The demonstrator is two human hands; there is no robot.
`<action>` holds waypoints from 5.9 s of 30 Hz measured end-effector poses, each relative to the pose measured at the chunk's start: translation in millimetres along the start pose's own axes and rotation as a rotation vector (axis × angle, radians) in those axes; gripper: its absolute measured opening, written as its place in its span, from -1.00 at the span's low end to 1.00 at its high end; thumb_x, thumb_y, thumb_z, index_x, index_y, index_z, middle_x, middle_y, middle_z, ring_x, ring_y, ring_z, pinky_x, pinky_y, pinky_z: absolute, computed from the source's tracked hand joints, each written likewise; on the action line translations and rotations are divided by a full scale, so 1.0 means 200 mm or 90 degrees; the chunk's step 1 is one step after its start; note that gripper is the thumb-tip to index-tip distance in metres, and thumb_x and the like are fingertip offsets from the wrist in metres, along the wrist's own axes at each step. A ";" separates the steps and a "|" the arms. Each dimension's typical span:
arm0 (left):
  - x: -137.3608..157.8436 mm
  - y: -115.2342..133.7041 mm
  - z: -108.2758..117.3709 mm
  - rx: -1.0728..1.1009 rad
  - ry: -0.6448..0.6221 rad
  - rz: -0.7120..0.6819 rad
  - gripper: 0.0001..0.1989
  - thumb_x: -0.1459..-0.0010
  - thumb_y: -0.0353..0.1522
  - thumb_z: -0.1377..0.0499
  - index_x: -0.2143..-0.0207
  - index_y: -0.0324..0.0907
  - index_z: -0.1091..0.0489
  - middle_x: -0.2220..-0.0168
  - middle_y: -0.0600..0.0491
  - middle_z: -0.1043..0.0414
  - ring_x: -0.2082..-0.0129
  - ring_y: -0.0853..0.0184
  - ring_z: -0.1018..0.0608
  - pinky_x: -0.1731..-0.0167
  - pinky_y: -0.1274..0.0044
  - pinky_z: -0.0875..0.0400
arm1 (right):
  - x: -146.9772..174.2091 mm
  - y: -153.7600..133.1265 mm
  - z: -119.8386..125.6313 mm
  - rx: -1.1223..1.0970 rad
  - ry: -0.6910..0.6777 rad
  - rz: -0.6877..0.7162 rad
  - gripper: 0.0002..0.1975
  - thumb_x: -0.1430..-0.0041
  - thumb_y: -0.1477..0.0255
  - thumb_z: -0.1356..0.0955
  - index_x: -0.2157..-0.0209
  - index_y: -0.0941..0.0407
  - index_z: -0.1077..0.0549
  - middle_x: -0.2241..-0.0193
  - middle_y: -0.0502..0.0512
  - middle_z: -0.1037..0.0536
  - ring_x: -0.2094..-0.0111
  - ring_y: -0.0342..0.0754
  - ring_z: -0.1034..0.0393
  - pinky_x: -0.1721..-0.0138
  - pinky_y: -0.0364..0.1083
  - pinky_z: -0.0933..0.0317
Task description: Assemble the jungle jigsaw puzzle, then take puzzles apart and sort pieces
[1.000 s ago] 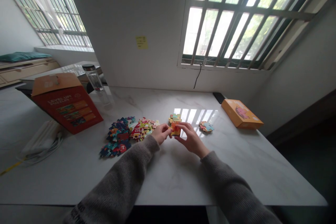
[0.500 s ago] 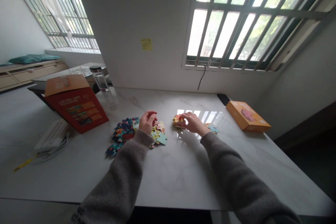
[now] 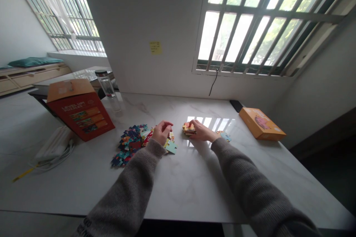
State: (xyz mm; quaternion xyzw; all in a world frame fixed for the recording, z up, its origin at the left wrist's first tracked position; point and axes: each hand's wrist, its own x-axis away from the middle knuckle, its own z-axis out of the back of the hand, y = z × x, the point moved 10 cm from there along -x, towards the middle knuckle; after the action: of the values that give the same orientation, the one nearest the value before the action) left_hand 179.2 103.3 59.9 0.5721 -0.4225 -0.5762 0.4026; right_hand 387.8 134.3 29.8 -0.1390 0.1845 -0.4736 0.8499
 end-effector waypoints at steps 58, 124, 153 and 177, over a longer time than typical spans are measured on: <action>0.06 0.07 -0.10 -0.207 -0.097 -0.076 -0.84 -0.15 -0.34 -0.14 0.28 -0.19 -0.49 0.50 0.08 -0.46 0.52 0.38 -0.46 0.50 0.58 -0.31 | 0.17 -0.11 0.09 0.034 0.327 -0.094 -0.67 -0.28 0.27 -0.30 -0.04 0.05 -0.39 -0.10 0.26 -0.27 -0.13 0.19 -0.17 -0.11 0.15 -0.19; 0.18 -0.03 -0.16 -0.257 -0.262 0.038 -0.65 -0.20 -0.07 -0.11 0.34 -0.19 -0.39 0.44 0.06 -0.44 0.49 0.32 -0.51 0.42 0.47 -0.41 | 0.38 -0.65 0.06 0.014 0.317 0.165 -0.68 -0.20 0.54 -0.36 0.00 0.05 -0.38 0.04 0.20 -0.45 -0.02 0.12 -0.30 -0.03 0.13 -0.27; 0.09 0.08 0.25 -0.283 0.079 -0.050 -0.72 -0.23 -0.20 -0.07 0.26 -0.19 -0.47 0.36 0.03 -0.50 0.39 0.31 -0.49 0.35 0.50 -0.38 | 0.20 -0.29 0.14 0.044 0.339 0.003 -0.81 -0.24 0.52 -0.28 0.16 0.08 -0.47 0.06 0.20 -0.44 -0.01 0.12 -0.24 -0.05 0.11 -0.16; 0.28 -0.13 -0.09 -0.760 -0.378 -0.116 -0.39 -0.04 -0.26 -0.29 -0.17 -0.07 -0.28 -0.14 -0.09 -0.39 -0.15 0.01 -0.35 -0.10 0.21 -0.15 | 0.33 -0.51 -0.09 -0.171 0.203 0.085 -0.48 -0.10 0.54 -0.41 -0.10 0.05 -0.26 -0.01 0.18 -0.39 0.03 0.03 -0.37 0.00 0.02 -0.32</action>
State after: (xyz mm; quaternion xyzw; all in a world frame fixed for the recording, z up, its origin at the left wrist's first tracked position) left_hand 196.1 58.2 17.1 0.1018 -0.0744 -0.8757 0.4661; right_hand 335.2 24.3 42.6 -0.1614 0.3869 -0.4033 0.8134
